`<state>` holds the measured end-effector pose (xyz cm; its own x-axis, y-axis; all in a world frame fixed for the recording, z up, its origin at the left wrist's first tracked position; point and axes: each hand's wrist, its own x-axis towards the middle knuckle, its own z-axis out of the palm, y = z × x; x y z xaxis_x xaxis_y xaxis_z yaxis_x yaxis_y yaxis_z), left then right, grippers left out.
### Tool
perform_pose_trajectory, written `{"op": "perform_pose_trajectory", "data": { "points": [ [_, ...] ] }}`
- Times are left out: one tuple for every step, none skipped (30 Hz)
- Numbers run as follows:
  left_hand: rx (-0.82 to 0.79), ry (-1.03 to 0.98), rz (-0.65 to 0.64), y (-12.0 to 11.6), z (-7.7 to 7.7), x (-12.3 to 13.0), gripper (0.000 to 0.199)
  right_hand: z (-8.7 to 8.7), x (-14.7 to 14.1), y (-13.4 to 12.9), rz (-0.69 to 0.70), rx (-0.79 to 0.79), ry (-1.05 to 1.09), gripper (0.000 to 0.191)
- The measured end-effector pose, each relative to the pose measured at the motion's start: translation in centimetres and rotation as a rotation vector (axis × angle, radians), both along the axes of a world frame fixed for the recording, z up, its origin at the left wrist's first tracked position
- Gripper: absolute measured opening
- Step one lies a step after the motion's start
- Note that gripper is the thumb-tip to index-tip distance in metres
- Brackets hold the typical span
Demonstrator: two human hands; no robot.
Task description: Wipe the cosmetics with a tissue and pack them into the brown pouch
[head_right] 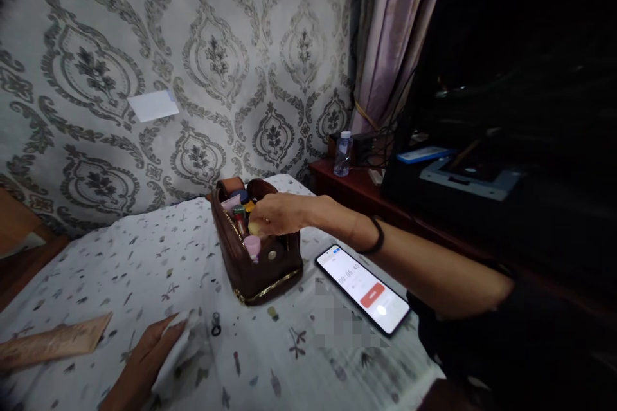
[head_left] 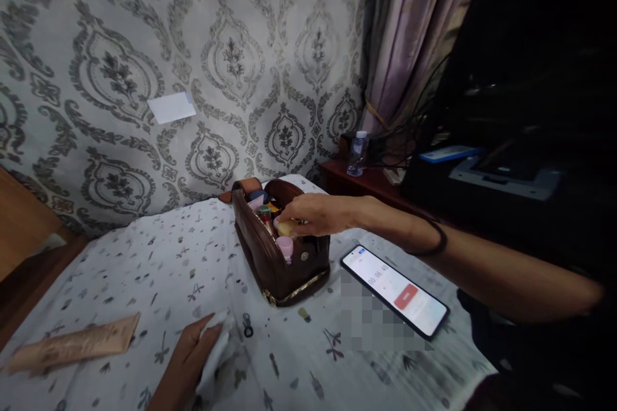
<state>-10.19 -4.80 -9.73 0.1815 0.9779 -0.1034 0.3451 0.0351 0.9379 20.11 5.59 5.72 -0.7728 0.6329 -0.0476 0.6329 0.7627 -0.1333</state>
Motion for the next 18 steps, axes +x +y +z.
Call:
{"op": "perform_pose_trajectory", "data": {
  "points": [
    [0.003,0.008,-0.001,0.0,-0.1,-0.1,0.056,-0.3,0.2,0.0,-0.035,0.016,0.017,0.021],
    [0.004,0.014,-0.001,0.0,-0.2,-0.1,0.057,-0.5,0.3,0.0,-0.062,0.034,0.030,0.027],
    [0.006,0.020,0.004,0.0,-0.3,-0.2,0.058,-0.8,0.5,0.0,-0.079,0.053,0.038,0.031],
    [0.010,0.027,0.012,0.0,-0.3,-0.2,0.058,-1.0,0.6,0.1,-0.085,0.068,0.041,0.033],
    [0.014,0.035,0.024,0.0,-0.4,-0.2,0.059,-1.2,0.6,0.1,-0.084,0.079,0.041,0.032],
    [0.015,0.044,0.036,0.0,-0.4,-0.2,0.059,-1.4,0.7,0.1,-0.084,0.086,0.041,0.029],
    [0.010,0.051,0.049,-0.1,-0.4,-0.2,0.060,-1.4,0.6,0.1,-0.086,0.088,0.041,0.027],
    [0.004,0.055,0.059,-0.1,-0.4,-0.2,0.060,-1.4,0.5,0.2,-0.092,0.085,0.040,0.026],
    [-0.001,0.057,0.066,-0.1,-0.3,-0.2,0.061,-1.3,0.4,0.2,-0.103,0.079,0.038,0.024],
    [-0.002,0.062,0.071,-0.1,-0.3,-0.1,0.061,-1.2,0.2,0.2,-0.114,0.070,0.034,0.022],
    [0.002,0.070,0.071,-0.1,-0.2,-0.1,0.060,-1.0,0.1,0.2,-0.123,0.056,0.028,0.019],
    [0.011,0.077,0.065,-0.1,-0.2,-0.1,0.059,-0.9,-0.1,0.2,-0.130,0.038,0.023,0.015],
    [0.018,0.082,0.056,0.0,-0.3,-0.2,0.058,-0.7,-0.2,0.2,-0.134,0.015,0.019,0.011],
    [0.022,0.084,0.047,0.0,-0.4,-0.3,0.056,-0.6,-0.3,0.2,-0.139,-0.011,0.018,0.009],
    [0.024,0.081,0.038,0.1,-0.6,-0.5,0.055,-0.5,-0.4,0.2,-0.149,-0.034,0.020,0.009],
    [0.025,0.075,0.031,0.2,-0.9,-0.6,0.053,-0.5,-0.4,0.3,-0.162,-0.049,0.028,0.011],
    [0.024,0.069,0.026,0.3,-1.2,-0.9,0.052,-0.5,-0.4,0.3,-0.179,-0.054,0.040,0.014],
    [0.023,0.068,0.025,0.4,-1.5,-1.1,0.051,-0.6,-0.3,0.2,-0.194,-0.052,0.056,0.017]
  ]
}}
